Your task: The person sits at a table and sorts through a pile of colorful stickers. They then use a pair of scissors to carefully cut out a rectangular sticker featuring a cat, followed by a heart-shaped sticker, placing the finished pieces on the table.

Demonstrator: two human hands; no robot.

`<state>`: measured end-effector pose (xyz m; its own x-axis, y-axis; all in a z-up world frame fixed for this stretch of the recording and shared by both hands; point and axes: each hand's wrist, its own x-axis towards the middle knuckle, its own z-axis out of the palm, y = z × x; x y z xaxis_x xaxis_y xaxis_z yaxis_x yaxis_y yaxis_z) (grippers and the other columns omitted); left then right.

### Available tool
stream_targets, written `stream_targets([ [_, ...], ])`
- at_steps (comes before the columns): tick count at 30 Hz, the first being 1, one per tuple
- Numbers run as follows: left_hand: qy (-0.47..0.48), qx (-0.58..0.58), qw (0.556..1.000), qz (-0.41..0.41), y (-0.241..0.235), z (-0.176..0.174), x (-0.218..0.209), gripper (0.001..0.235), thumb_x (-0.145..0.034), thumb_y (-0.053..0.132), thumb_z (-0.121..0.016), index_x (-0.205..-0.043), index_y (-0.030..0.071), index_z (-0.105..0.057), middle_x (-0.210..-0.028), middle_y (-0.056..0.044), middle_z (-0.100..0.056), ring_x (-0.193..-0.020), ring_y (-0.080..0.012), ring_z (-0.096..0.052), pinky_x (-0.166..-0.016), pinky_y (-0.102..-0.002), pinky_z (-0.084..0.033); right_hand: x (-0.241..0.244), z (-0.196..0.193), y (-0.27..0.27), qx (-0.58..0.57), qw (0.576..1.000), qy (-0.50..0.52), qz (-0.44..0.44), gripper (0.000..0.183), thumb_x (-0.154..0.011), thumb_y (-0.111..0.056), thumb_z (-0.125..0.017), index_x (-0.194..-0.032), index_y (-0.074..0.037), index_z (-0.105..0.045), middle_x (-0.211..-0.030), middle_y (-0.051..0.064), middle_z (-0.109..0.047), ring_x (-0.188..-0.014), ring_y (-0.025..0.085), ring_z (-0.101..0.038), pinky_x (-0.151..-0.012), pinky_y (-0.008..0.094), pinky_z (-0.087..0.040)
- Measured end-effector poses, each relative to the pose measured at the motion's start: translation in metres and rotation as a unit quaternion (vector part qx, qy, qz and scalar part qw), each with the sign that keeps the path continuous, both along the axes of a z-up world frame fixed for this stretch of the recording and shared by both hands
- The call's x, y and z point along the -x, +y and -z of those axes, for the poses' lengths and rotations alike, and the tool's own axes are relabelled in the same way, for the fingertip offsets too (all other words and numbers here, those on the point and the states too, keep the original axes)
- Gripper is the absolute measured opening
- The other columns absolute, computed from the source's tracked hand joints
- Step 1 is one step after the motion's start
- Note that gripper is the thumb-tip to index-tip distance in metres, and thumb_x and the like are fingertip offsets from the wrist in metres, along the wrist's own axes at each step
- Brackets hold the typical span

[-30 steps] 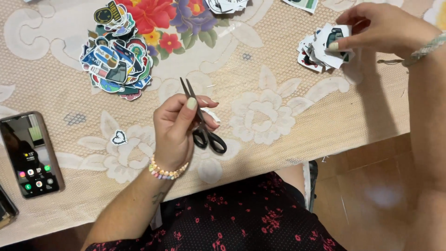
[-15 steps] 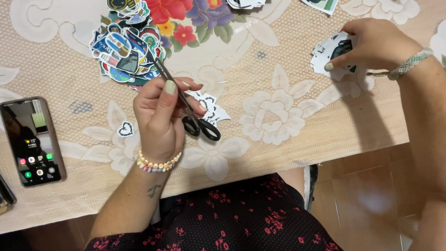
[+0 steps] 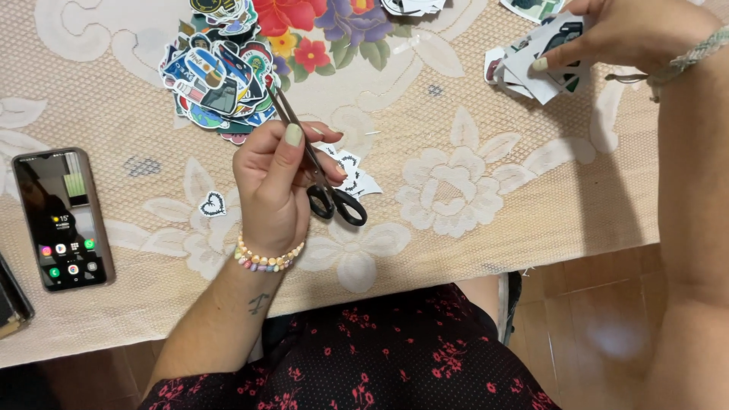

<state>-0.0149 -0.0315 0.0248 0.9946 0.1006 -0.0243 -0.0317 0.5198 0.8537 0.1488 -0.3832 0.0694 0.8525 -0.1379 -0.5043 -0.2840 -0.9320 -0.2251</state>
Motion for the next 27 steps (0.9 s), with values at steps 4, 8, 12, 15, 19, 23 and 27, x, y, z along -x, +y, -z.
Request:
stream_targets([
  [4,0.0,-0.002,1.0,0.002,0.0,0.0,-0.001,0.02,-0.099,0.021,-0.061,-0.094,0.002,-0.06,-0.099,-0.022,-0.07,-0.06,-0.0226,-0.069,-0.052,-0.029,-0.06,-0.002,0.003,-0.002,-0.111,0.992,0.049,0.017,0.031,-0.09,-0.006,-0.077,-0.117,0.0,-0.063,-0.113,0.011,-0.071,-0.1,0.021,-0.063,-0.081,0.034,-0.047],
  [8,0.004,-0.008,1.0,0.01,-0.002,0.001,0.0,0.021,-0.099,0.021,-0.061,-0.095,0.0,-0.063,-0.098,-0.021,-0.071,-0.06,-0.0214,-0.069,-0.053,-0.029,-0.061,0.001,0.012,-0.004,-0.14,0.989,0.05,0.019,0.02,-0.088,-0.007,-0.08,-0.106,-0.002,-0.073,-0.098,0.01,-0.075,-0.086,0.019,-0.065,-0.073,0.033,-0.048],
  [12,0.011,-0.021,1.0,0.01,-0.005,-0.003,0.0,0.025,-0.099,0.023,-0.062,-0.092,-0.001,-0.063,-0.096,-0.021,-0.072,-0.059,-0.0204,-0.069,-0.053,-0.028,-0.061,0.003,0.022,-0.007,-0.181,0.983,0.017,0.028,0.016,-0.086,-0.013,-0.085,-0.091,-0.009,-0.071,-0.086,0.004,-0.072,-0.075,0.011,-0.061,-0.058,0.026,-0.039],
  [15,0.008,-0.028,0.999,0.016,-0.004,-0.003,-0.001,0.025,-0.099,0.024,-0.061,-0.093,0.0,-0.064,-0.096,-0.021,-0.072,-0.059,-0.0204,-0.069,-0.053,-0.028,-0.06,0.01,0.003,0.014,-0.196,0.979,0.016,0.044,0.022,-0.084,-0.009,-0.081,-0.105,-0.012,-0.074,-0.097,0.004,-0.074,-0.085,0.013,-0.068,-0.072,0.026,-0.053],
  [19,0.018,-0.019,0.999,0.022,-0.005,-0.003,-0.001,0.026,-0.098,0.024,-0.062,-0.093,-0.001,-0.064,-0.095,-0.022,-0.072,-0.059,-0.0206,-0.069,-0.052,-0.027,-0.059,0.001,0.018,0.005,-0.223,0.974,0.027,0.033,0.037,-0.088,-0.011,-0.083,-0.075,-0.014,-0.049,-0.086,0.003,-0.074,-0.079,0.008,-0.067,-0.059,0.021,-0.043],
  [23,0.018,-0.014,1.0,0.021,-0.004,-0.003,-0.001,0.025,-0.098,0.024,-0.062,-0.093,-0.001,-0.064,-0.095,-0.022,-0.072,-0.059,-0.0208,-0.069,-0.053,-0.028,-0.059,0.0,0.037,-0.001,-0.047,0.992,-0.089,-0.074,0.064,-0.079,-0.03,-0.087,-0.133,-0.005,-0.065,-0.103,0.012,-0.073,-0.091,0.027,-0.064,-0.074,0.042,-0.047],
  [27,0.016,-0.016,1.0,0.014,-0.002,-0.001,-0.002,0.025,-0.098,0.025,-0.062,-0.094,0.001,-0.064,-0.097,-0.022,-0.072,-0.06,-0.0205,-0.07,-0.052,-0.027,-0.06,0.023,0.037,0.014,0.181,0.911,-0.282,-0.242,0.065,-0.077,-0.056,-0.088,-0.128,-0.018,-0.075,-0.124,0.016,-0.068,-0.111,0.036,-0.058,-0.07,0.05,-0.054],
])
